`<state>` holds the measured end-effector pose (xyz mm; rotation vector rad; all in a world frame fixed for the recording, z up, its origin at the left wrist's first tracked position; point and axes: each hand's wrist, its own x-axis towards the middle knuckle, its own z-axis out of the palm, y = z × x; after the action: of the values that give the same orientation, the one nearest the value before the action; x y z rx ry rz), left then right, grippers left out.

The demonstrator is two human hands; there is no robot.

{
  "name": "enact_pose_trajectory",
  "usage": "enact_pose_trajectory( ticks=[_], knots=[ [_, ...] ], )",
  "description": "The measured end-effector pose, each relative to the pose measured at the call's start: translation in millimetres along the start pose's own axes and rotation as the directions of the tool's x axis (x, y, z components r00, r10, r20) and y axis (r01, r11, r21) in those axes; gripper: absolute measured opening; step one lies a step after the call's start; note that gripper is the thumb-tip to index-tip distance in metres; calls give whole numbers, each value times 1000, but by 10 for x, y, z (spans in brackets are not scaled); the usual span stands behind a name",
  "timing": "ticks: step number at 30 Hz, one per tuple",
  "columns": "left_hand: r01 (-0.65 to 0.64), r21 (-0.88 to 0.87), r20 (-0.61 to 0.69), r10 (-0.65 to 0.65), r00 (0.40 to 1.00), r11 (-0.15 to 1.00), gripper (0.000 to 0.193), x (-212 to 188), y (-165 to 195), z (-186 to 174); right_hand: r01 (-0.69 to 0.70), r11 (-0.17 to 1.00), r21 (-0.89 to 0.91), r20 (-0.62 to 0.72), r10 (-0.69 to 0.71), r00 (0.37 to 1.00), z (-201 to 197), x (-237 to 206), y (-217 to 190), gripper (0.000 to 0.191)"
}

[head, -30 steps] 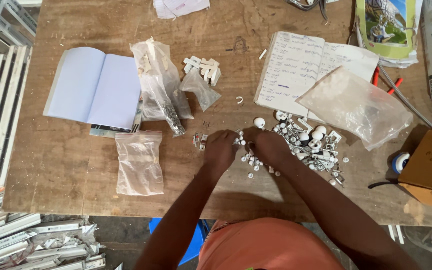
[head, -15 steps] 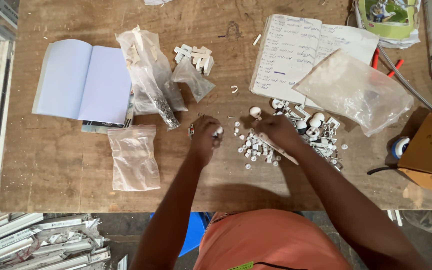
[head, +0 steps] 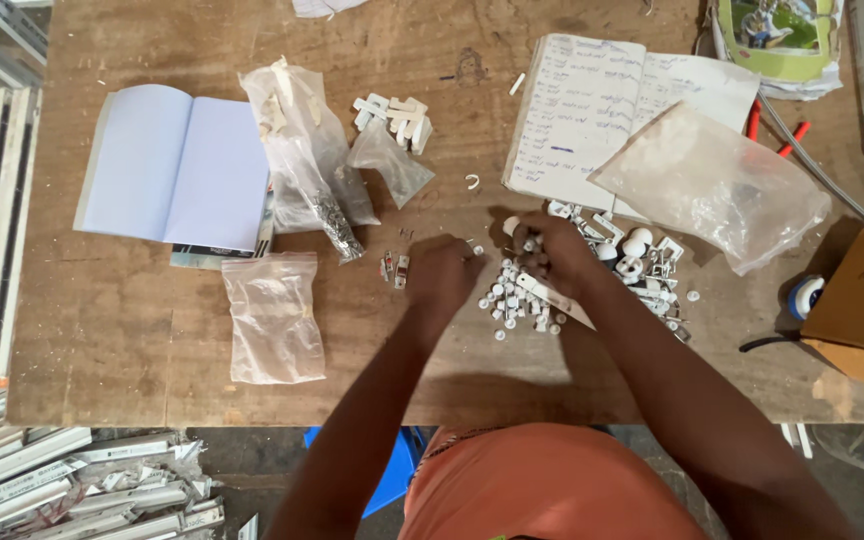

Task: The person sorts small hardware components on a wooden workbench. They open a plastic bag containing screws, then pour a box of white plastic fittings onto the table and separate them by type. The person handles the items by hand and places them into small piles.

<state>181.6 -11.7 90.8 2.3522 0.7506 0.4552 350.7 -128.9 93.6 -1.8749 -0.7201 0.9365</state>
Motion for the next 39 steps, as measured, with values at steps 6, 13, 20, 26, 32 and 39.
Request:
enact_pose_trajectory(
  ticks=[6,13,20,26,32,39],
  knots=[
    [-36,184,46,28,999,982,25,143,5,51,297,731,-614,189,-229,955,64,-63,-514,21],
    [638,-716,520,-393,758,284,19,15,-254,-280,467,555,-688,265,-407,874,109,-175,-619,20],
    [315,-657,346,-96,933,685,19,-329,-295,-261,411,867,-281,-15,-432,902,-185,-134,-397,11],
    [-54,-231,168,94,981,972,17,-587,58,15,259,829,-495,214,-172,962,-359,-462,-333,16],
    [33,-23,364,-23,931,999,17,-596,274,80,277,663,-696,257,-131,958,-172,-876,-418,21],
    [8,196,352,-78,933,981,19,-517,327,68,119,710,-694,6,-161,987,-375,-1145,-168,16]
  ],
)
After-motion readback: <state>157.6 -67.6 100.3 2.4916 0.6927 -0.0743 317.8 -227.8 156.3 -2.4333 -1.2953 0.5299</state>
